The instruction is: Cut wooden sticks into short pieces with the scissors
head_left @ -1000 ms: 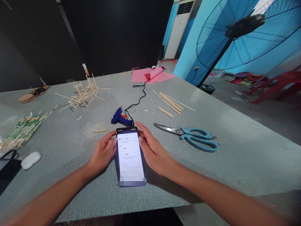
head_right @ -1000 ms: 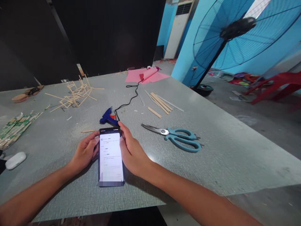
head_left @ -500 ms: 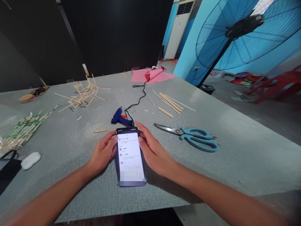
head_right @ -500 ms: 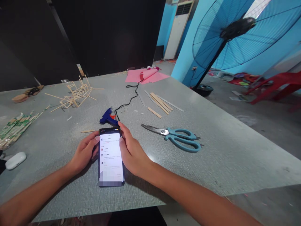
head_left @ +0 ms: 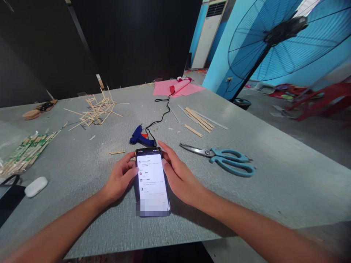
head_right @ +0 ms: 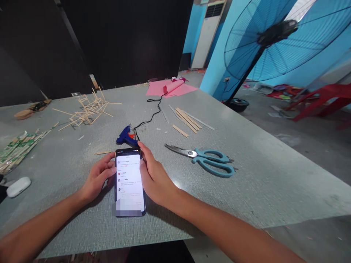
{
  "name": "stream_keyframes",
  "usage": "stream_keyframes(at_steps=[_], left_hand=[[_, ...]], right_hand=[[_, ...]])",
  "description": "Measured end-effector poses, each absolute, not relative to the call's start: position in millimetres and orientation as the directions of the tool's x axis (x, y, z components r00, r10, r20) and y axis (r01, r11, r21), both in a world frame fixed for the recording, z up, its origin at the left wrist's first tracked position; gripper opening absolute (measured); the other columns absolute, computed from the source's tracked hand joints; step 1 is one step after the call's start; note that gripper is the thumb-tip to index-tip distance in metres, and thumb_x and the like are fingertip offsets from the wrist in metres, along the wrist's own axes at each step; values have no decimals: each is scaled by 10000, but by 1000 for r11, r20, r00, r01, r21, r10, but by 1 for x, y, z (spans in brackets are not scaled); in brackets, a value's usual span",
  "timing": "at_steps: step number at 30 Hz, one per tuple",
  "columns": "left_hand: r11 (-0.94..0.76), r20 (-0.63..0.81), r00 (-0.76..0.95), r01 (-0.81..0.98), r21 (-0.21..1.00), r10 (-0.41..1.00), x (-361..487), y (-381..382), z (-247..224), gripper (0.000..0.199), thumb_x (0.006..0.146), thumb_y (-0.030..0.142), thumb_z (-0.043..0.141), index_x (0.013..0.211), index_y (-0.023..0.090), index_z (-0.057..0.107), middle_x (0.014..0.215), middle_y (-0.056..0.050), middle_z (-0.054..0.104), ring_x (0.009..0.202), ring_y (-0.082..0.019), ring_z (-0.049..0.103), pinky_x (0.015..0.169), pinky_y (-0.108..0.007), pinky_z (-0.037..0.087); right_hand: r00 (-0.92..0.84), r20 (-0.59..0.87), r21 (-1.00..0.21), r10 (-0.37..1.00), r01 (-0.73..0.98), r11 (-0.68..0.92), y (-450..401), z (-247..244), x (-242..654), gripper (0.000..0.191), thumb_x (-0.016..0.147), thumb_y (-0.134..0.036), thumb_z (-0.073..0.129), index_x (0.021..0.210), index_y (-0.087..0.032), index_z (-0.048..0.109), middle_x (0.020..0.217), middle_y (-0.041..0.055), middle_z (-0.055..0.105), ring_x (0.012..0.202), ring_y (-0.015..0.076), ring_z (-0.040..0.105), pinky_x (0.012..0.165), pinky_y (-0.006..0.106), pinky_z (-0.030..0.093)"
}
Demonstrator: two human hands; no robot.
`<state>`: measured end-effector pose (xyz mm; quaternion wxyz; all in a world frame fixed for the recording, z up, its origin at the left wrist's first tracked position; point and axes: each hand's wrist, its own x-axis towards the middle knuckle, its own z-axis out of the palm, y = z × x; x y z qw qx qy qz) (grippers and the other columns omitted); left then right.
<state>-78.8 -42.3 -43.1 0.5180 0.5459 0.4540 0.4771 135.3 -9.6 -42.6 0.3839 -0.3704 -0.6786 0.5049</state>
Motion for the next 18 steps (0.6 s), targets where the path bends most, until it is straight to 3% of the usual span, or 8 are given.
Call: stream_keyframes(at_steps=[18], left_hand=[[-71,64,106,68,995,992,-78,-42,-42,537,916,403,727,1370,140,610,666,34,550,565,-107,450,547,-238,339]], right_hand=[[-426,139,-965,894,146,219,-9,-43,136,551,1074,-343,379,1615,-249,328,1335,137,682,1041,252,697,860,442,584]])
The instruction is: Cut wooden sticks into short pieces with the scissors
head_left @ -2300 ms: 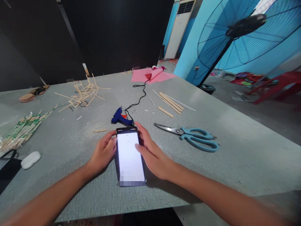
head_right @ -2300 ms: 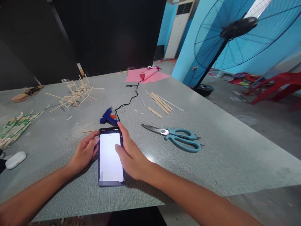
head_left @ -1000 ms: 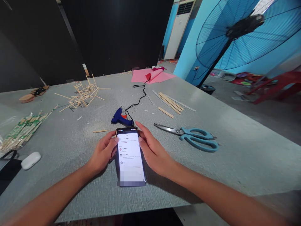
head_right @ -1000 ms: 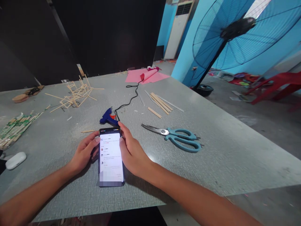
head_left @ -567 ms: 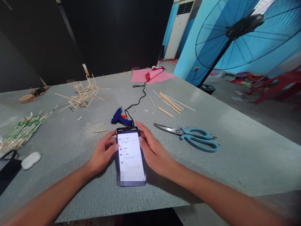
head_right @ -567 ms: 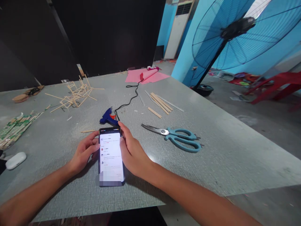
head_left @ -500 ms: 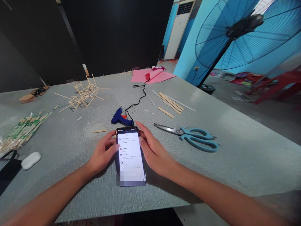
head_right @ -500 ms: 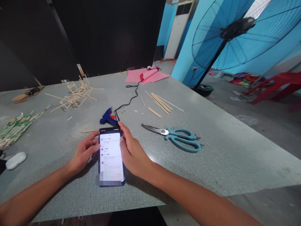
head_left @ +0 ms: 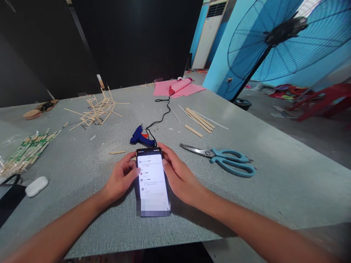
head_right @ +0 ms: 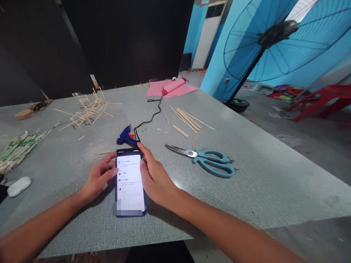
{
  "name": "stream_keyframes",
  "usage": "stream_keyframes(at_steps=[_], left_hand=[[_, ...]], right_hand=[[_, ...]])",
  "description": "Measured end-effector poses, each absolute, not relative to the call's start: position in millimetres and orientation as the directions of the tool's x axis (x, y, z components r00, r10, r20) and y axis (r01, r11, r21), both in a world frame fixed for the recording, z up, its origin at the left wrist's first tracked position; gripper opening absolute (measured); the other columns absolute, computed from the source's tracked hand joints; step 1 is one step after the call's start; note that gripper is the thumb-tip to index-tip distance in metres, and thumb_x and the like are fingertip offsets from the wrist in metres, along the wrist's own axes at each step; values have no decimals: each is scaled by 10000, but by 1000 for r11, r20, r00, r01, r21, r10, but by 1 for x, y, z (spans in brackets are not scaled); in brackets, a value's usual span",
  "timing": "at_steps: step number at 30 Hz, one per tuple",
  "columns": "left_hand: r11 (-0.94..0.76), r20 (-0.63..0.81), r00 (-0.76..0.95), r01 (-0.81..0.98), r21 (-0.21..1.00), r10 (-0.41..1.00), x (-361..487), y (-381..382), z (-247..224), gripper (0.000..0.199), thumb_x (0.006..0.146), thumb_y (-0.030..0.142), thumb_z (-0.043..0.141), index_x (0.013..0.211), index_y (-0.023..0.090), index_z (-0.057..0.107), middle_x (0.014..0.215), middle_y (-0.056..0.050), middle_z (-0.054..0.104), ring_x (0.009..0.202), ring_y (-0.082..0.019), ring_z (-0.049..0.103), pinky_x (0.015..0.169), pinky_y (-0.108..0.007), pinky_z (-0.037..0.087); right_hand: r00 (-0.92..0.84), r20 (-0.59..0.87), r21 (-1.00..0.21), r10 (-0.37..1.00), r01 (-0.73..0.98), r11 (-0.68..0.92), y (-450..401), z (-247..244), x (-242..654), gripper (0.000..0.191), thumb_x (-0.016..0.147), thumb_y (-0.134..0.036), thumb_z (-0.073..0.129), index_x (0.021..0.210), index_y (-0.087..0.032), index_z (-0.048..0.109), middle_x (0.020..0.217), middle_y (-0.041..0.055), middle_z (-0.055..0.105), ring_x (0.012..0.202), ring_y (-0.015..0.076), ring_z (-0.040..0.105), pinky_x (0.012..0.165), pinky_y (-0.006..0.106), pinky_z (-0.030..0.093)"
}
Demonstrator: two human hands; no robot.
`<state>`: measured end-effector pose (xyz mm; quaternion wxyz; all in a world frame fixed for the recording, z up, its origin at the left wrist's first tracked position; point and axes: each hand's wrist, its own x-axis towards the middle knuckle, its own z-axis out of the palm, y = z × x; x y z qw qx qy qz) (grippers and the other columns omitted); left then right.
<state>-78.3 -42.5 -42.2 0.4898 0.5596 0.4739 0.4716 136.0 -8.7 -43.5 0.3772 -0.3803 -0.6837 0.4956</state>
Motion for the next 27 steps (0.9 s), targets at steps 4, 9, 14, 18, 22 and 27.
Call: stream_keyframes(at_steps=[4,9,14,18,22,27], left_hand=[[-67,59,95,85,994,994,-76,-43,-39,542,909,413,740,1360,140,619,648,36,537,580,-119,472,558,-248,346],[-56,48,94,83,995,994,-74,-43,-37,550,900,406,752,1362,136,622,643,38,536,597,-130,499,577,-254,365],[-54,47,89,80,995,995,-74,-43,-37,534,893,383,763,1349,141,631,634,43,528,592,-130,498,573,-254,367],[-52,45,82,85,995,996,-73,-43,-37,541,886,378,772,1349,139,626,632,49,517,593,-126,495,570,-250,366],[-52,43,82,110,993,996,-73,-43,-36,558,895,391,759,1365,129,612,639,49,517,599,-124,493,577,-251,367],[-51,42,83,112,992,996,-73,-44,-36,557,906,402,746,1369,125,609,641,45,518,600,-129,495,580,-260,366]], right_hand=[[-426,144,-964,893,142,223,-9,-42,136,537,1077,-346,379,1605,-252,342,1350,138,672,1038,244,698,845,425,587],[-424,159,-960,892,144,240,-8,-44,135,531,1079,-345,381,1601,-255,344,1360,137,669,1005,229,701,829,419,592],[-428,171,-955,887,148,256,-8,-45,136,522,1084,-340,362,1601,-270,348,1334,123,681,1009,232,701,823,417,589],[-432,160,-957,888,153,246,-8,-45,136,528,1081,-340,367,1603,-262,345,1325,126,684,996,234,699,814,416,581],[-428,154,-959,891,153,239,-8,-44,136,532,1073,-340,379,1597,-254,355,1340,135,679,1014,244,695,831,427,575],[-428,144,-962,892,149,227,-8,-43,136,530,1073,-335,382,1596,-248,359,1356,139,671,1031,244,692,845,427,573]])
